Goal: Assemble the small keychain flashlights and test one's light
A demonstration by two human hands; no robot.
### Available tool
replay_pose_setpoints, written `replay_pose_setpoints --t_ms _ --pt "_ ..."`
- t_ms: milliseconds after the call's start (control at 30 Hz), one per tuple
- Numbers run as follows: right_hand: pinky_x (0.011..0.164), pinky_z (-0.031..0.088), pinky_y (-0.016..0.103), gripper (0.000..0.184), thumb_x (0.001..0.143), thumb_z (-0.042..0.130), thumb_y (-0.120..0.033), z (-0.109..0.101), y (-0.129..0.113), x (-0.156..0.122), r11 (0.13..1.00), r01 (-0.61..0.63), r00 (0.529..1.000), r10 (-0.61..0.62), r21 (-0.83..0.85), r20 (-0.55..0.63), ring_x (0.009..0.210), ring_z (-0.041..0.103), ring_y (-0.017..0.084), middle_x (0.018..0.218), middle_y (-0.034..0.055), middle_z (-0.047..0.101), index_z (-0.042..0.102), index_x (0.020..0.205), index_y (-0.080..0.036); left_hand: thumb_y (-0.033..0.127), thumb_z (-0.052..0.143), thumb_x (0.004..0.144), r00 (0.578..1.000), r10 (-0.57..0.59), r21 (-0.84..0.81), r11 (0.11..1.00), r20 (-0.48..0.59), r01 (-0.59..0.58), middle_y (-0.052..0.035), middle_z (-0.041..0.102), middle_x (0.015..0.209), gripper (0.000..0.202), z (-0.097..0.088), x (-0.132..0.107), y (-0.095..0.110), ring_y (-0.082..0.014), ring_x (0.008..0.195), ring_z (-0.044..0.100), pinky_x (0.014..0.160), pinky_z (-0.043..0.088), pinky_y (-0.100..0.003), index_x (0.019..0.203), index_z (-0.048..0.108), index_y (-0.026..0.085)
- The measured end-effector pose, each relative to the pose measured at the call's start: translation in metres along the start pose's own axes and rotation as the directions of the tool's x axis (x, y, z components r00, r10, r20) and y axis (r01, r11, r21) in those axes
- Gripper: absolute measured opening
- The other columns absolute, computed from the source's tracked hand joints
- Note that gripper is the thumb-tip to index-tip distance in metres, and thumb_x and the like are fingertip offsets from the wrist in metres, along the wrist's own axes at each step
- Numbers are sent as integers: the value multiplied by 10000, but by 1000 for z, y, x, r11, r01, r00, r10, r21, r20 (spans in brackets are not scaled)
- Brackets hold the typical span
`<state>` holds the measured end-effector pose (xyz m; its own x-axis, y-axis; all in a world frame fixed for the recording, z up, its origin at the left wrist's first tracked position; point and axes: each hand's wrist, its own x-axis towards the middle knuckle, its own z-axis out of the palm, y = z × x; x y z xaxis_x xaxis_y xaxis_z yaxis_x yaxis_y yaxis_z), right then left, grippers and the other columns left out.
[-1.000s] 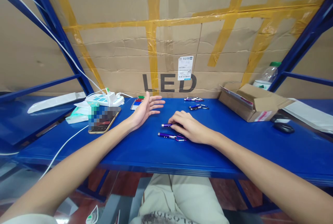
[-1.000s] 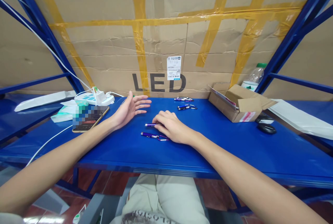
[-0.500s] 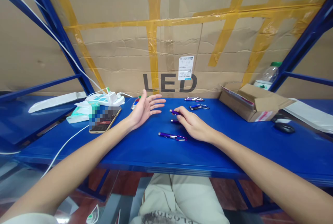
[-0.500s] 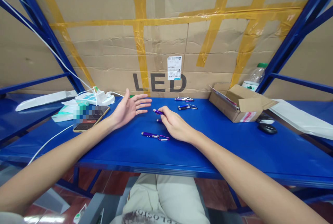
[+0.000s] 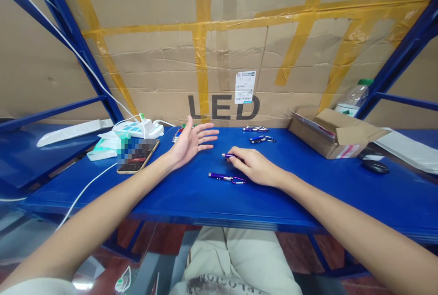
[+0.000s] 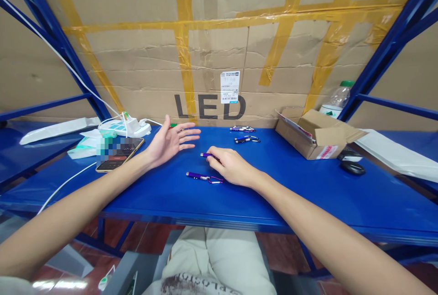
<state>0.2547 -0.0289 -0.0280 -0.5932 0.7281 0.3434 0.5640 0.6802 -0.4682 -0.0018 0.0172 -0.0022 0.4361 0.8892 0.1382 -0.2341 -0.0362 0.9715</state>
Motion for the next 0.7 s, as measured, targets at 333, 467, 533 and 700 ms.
replay_pose_setpoints --t_ms 333,467,533,700 --pt "843 490 345 274 1142 428 -365 0 1 0 1000 8 1000 -8 13 -24 933 703 236 1073 79 756 658 1118 -217 838 321 1033 1000 -7 2 1000 3 7 -193 659 1520 830 0 0 -1 -383 1444 574 1151 487 -527 1413 648 177" --pt "868 500 358 277 1144 427 -375 0 2 0 1000 -12 999 13 23 -34 976 717 250 1094 85 765 657 1127 -222 834 327 1035 1000 -9 7 1000 1 9 -200 654 1525 830 2 -1 0 -382 1445 576 1128 503 -512 1415 643 167" --pt "879 503 363 285 1146 421 -383 0 3 0 999 -30 999 31 22 -40 987 723 253 1095 86 772 658 1128 -225 828 325 1040 1000 -10 9 1000 -2 10 -203 649 1531 827 2 -1 1 -380 1444 578 1114 513 -501 1416 640 163" --pt "861 499 359 294 1149 418 -388 -2 3 0 999 -54 997 54 -6 -50 963 722 248 1084 83 775 656 1114 -220 828 339 1036 1000 -9 17 1000 -3 9 -203 647 1534 828 2 -1 1 -380 1448 574 1106 523 -491 1429 630 160"
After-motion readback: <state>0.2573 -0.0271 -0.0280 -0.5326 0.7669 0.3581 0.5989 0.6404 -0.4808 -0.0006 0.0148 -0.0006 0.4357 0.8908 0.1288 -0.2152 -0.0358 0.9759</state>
